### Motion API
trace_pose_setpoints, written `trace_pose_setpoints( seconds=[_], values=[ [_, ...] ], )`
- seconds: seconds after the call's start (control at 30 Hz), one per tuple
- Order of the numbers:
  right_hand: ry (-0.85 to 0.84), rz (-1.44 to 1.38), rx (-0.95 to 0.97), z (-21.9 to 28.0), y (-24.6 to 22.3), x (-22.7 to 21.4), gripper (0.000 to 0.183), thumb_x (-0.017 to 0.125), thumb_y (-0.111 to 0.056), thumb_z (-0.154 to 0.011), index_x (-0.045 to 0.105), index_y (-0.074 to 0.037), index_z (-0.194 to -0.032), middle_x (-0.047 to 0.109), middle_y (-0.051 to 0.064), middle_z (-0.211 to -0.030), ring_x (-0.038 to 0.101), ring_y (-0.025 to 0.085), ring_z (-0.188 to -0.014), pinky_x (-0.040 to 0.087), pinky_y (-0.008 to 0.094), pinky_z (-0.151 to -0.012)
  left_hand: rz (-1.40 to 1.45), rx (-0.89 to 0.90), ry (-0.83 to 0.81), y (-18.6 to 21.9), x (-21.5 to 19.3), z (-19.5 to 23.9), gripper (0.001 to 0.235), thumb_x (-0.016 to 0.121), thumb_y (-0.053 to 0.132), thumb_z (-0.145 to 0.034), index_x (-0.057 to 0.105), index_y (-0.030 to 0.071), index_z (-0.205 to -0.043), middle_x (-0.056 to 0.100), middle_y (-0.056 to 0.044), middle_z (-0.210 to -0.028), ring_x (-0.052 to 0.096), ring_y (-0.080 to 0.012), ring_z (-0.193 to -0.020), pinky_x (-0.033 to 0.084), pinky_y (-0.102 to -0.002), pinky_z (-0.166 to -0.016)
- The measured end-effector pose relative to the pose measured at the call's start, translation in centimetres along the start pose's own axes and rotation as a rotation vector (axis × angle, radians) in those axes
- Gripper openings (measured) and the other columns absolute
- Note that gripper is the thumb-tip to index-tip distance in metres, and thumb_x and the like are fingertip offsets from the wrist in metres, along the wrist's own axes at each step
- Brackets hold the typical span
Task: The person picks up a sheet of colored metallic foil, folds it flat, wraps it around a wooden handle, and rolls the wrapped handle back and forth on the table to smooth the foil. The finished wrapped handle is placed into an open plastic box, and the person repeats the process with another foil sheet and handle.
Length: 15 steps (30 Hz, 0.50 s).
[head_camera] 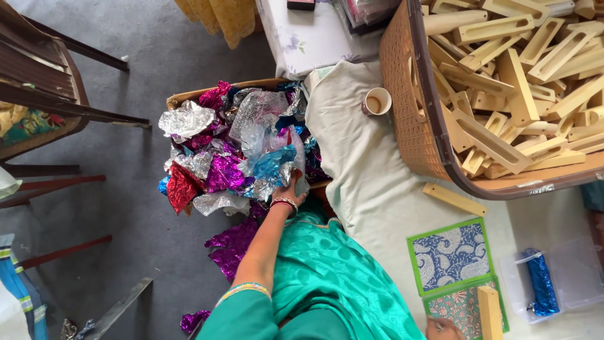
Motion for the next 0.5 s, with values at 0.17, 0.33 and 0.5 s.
trace_pose_setpoints(
  seconds=[0.17,0.33,0.5],
  values=[
    [-0.130,-0.301,-0.238,2.8,-28.7,-8.0,0.030,0.073,-0.028,-0.088,0.076,-0.007,-0.109,0.079,0.014,-0.102,0.076,0.026,-0.096,0.058,0.037,-0.086,-0.097,0.009,-0.053,0.9,-0.6,1.7,0.103,0.074,0.047,-0.083,0.012,0.031,-0.164,0.036,-0.023,-0.159,0.049,-0.0455,-0.135,0.046,-0.051,-0.110],
    [-0.214,-0.495,-0.747,5.9,-55.1,-11.3,0.034,0.069,-0.017,-0.087,0.069,-0.008,-0.120,0.069,0.012,-0.120,0.068,0.028,-0.110,0.057,0.036,-0.090,-0.216,0.052,-0.065,2.0,-0.2,2.2,0.095,0.072,0.042,-0.085,0.018,0.029,-0.163,0.031,-0.016,-0.162,0.039,-0.0402,-0.144,0.046,-0.049,-0.109],
    [-0.119,-0.289,-1.259,7.9,-70.7,-5.3,0.088,0.083,-0.034,-0.068,0.049,-0.001,-0.142,0.051,0.024,-0.142,0.045,0.041,-0.128,0.041,0.052,-0.100,-0.444,0.143,-0.057,0.8,3.1,-0.3,0.075,0.057,0.038,-0.094,0.020,0.026,-0.159,0.024,-0.006,-0.165,0.023,-0.0333,-0.152,0.035,-0.047,-0.114]
  ],
)
Point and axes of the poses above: each hand's wrist, its own z-axis away from the middle knuckle, its own x-axis out of the palm, y = z × x, the point moved 3 cm from there along -z, towards the middle knuckle
